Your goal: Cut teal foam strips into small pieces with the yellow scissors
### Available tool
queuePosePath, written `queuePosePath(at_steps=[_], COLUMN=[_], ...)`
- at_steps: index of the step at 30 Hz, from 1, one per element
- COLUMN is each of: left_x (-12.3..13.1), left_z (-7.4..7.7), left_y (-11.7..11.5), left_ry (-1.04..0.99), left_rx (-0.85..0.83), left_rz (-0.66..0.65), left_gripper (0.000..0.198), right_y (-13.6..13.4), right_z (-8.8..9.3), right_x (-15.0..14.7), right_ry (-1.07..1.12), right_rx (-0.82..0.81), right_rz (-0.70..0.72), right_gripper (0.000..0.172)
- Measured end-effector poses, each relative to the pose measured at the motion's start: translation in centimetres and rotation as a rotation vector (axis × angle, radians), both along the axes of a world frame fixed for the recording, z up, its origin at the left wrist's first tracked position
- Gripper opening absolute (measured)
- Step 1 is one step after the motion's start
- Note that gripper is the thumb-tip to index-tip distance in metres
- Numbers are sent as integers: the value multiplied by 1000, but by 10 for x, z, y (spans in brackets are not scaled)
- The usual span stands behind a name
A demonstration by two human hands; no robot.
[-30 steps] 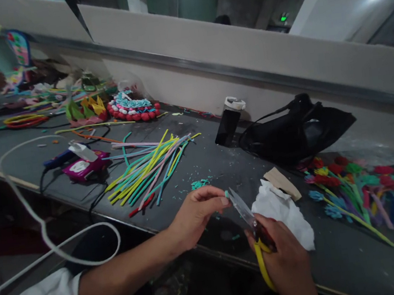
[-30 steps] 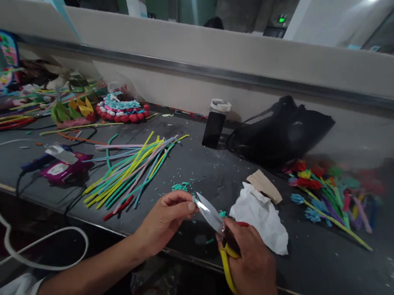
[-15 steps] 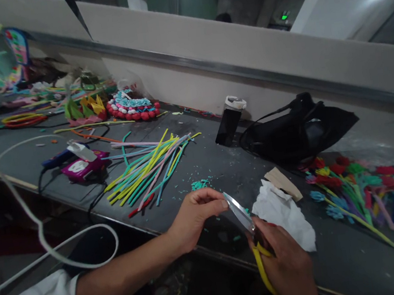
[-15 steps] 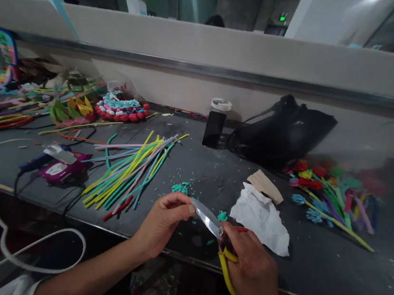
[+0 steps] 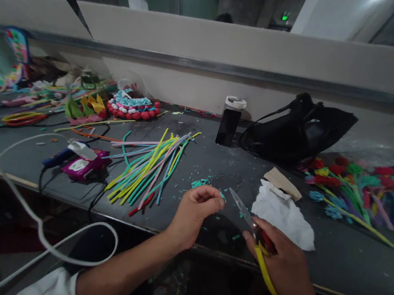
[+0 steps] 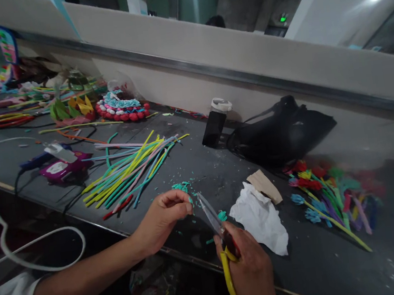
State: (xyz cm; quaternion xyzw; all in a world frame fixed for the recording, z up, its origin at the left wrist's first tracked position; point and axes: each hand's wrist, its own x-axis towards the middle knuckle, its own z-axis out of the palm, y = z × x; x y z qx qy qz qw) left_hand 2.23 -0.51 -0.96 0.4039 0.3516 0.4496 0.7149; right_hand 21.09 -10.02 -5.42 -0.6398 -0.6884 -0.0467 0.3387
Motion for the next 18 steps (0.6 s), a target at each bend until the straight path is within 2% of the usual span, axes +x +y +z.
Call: queuePosePath(at_steps=[3, 5, 9, 12, 14, 18], left_x=[0, 1, 7, 11, 13, 12], left_z=[-4, -8, -14, -19, -21, -25], left_y=[1, 0, -7, -14, -16, -14], left_ry=[4, 6, 2, -5, -14, 10], left_rx=[13, 24, 101, 196, 229, 343], left_rz=[-18, -59, -206, -288, -316, -358], left_gripper=[8, 9, 9, 7, 6, 5], right_y=[1, 1, 0, 0, 2, 5], right_z=[8, 16, 32, 36, 36, 34], right_x=[-2, -3, -9, -15, -18, -19], right_ry=[175, 355, 856, 1179, 1303, 1398], right_rx=[-53, -152, -417, -509, -537, -563], right_rz=[-67, -96, -14, 44, 70, 95], right_gripper=[36, 38, 44, 53, 54, 54])
